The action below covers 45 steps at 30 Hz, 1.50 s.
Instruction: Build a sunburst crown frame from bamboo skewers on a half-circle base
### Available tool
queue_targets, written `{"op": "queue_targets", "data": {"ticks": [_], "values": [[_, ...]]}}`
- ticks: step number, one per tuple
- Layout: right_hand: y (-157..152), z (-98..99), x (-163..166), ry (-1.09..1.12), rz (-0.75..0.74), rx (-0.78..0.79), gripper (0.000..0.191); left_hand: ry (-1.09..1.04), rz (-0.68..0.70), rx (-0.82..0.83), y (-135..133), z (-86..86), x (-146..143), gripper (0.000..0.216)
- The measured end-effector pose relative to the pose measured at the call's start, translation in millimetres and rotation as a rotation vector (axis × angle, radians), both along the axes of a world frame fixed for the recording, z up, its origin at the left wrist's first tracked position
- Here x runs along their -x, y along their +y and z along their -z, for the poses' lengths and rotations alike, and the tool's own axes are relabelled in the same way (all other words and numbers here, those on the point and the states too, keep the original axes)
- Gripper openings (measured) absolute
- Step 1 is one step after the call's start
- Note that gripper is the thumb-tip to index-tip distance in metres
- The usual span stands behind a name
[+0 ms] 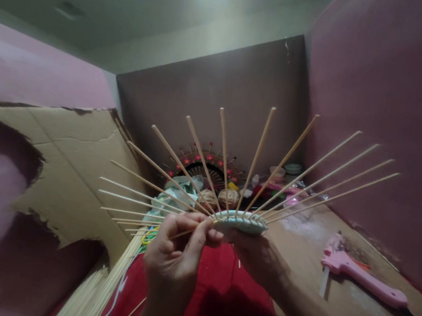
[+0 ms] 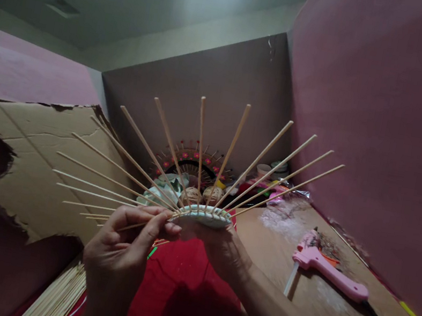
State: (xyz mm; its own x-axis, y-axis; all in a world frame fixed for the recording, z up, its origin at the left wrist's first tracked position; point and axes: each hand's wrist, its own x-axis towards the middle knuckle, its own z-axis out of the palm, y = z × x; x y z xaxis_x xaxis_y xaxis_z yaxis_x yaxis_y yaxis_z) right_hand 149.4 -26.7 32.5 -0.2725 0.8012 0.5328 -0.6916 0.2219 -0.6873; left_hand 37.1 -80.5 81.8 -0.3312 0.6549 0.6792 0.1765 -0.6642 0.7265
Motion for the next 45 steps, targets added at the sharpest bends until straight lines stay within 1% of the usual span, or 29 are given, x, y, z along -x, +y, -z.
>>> {"op": "queue_targets", "data": {"ticks": [3, 6, 7, 9, 12, 14, 15, 17, 20, 22, 24, 26, 28, 30, 32, 33, 36, 38, 41, 45], "values": [[-4, -5.2, -2, 0.023, -0.021, 0.001, 0.018, -0.05, 0.081, 0.023, 1, 1.0, -5, 0.013], [-10, -13.3, -5, -0.014, -0.004, 0.007, 0.016, -0.099, 0.183, 0.034, 2, 3.7, -9, 0.013], [-12, -15.2, -6, -0.026, 0.006, 0.021, 0.016, -0.107, 0.197, 0.024, 2, 3.7, -10, 0.013], [-12, -15.6, -5, -0.02, -0.002, 0.058, 0.016, -0.107, 0.183, -0.015, 1, 0.4, -8, 0.01], [-3, -6.2, -1, 0.077, -0.033, 0.114, 0.017, -0.017, 0.116, -0.102, -1, -12.5, 2, 0.01], [5, 3.9, 2, 0.119, -0.017, 0.135, 0.02, 0.071, 0.078, -0.164, 0, -21.6, 12, 0.012], [8, 8.9, 3, 0.12, -0.006, 0.146, 0.02, 0.115, 0.086, -0.177, 1, -24.7, 17, 0.012], [14, 16.8, 4, 0.114, 0.015, 0.177, 0.018, 0.186, 0.133, -0.159, 7, -26.2, 25, 0.01], [17, 22.9, 1, 0.105, 0.018, 0.188, 0.021, 0.326, 0.176, -0.08, 21, -18.5, 34, 0.008], [18, 25.5, -2, 0.1, 0.006, 0.17, 0.021, 0.463, 0.138, -0.049, 29, -11.9, 36, 0.01], [20, 29.3, -6, 0.101, 0.015, 0.176, 0.021, 0.68, 0.043, -0.082, 32, -8.1, 38, 0.013], [23, 34.3, -10, 0.093, 0.044, 0.204, 0.021, 0.947, -0.086, -0.132, 30, -8.2, 38, 0.015], [26, 39.2, -13, 0.096, 0.066, 0.234, 0.02, 1.166, -0.196, -0.141, 23, -10.8, 38, 0.017], [27, 42.2, -14, 0.114, 0.076, 0.257, 0.018, 1.27, -0.274, -0.155, 16, -13.8, 37, 0.022], [26, 42.6, -15, 0.132, 0.078, 0.275, 0.018, 1.273, -0.32, -0.202, 12, -15.9, 34, 0.022], [25, 41.8, -15, 0.132, 0.073, 0.281, 0.018, 1.262, -0.313, -0.215, 10, -16.4, 33, 0.02], [22, 38.2, -15, 0.136, 0.034, 0.262, 0.018, 1.226, -0.18, -0.198, 10, -15.6, 26, 0.018], [21, 36.6, -15, 0.139, 0.011, 0.234, 0.016, 1.188, -0.106, -0.196, 12, -13.3, 23, 0.023], [22, 37.8, -17, 0.116, 0.016, 0.216, 0.019, 1.133, -0.081, -0.248, 18, -8.0, 21, 0.03], [24, 40.5, -19, 0.09, 0.037, 0.227, 0.022, 1.136, -0.067, -0.311, 26, -1.8, 25, 0.036]]}}
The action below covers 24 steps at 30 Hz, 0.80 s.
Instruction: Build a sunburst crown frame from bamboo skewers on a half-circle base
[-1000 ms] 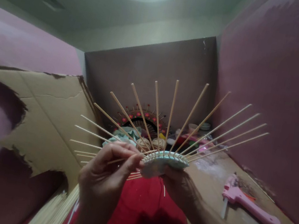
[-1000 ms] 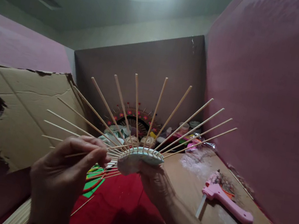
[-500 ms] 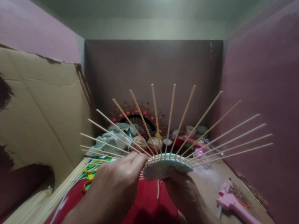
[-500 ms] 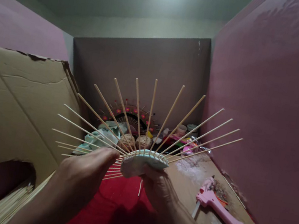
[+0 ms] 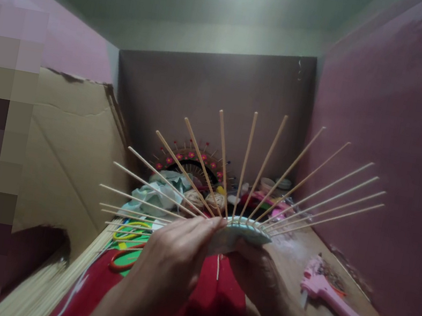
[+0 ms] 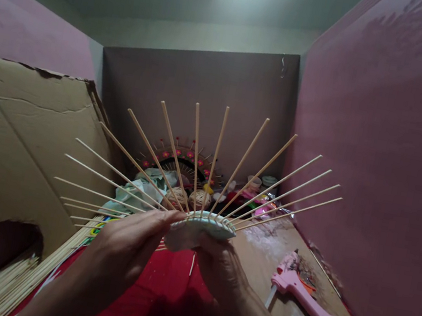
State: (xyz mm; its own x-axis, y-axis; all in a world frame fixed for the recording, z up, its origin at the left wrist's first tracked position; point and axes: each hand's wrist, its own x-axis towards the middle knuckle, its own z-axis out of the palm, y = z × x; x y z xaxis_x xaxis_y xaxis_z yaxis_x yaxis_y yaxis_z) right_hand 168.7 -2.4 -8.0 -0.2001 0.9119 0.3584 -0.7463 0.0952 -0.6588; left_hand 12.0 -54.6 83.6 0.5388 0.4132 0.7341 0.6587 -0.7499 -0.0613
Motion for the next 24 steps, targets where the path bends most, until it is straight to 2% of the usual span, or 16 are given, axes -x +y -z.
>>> {"op": "queue_targets", "data": {"ticks": [5, 10, 15, 20, 24], "values": [[-4, -4.4, 1, 0.023, -0.073, -0.045, 0.023, -0.015, 0.02, 0.041, 4, 3.2, 4, 0.036], [-3, -3.8, 1, 0.008, -0.061, -0.03, 0.022, -0.006, -0.071, 0.011, 0, 4.8, 1, 0.026], [-1, -0.4, 1, 0.002, -0.061, -0.02, 0.02, -0.104, -0.131, 0.007, -7, 3.8, -2, 0.015], [-1, 1.7, 1, -0.044, -0.057, -0.028, 0.02, -0.023, -0.196, -0.065, -3, 9.9, -3, 0.021], [5, 9.0, -2, -0.111, 0.038, -0.085, 0.018, -0.026, -0.174, -0.14, -1, 13.9, -7, 0.027]]}}
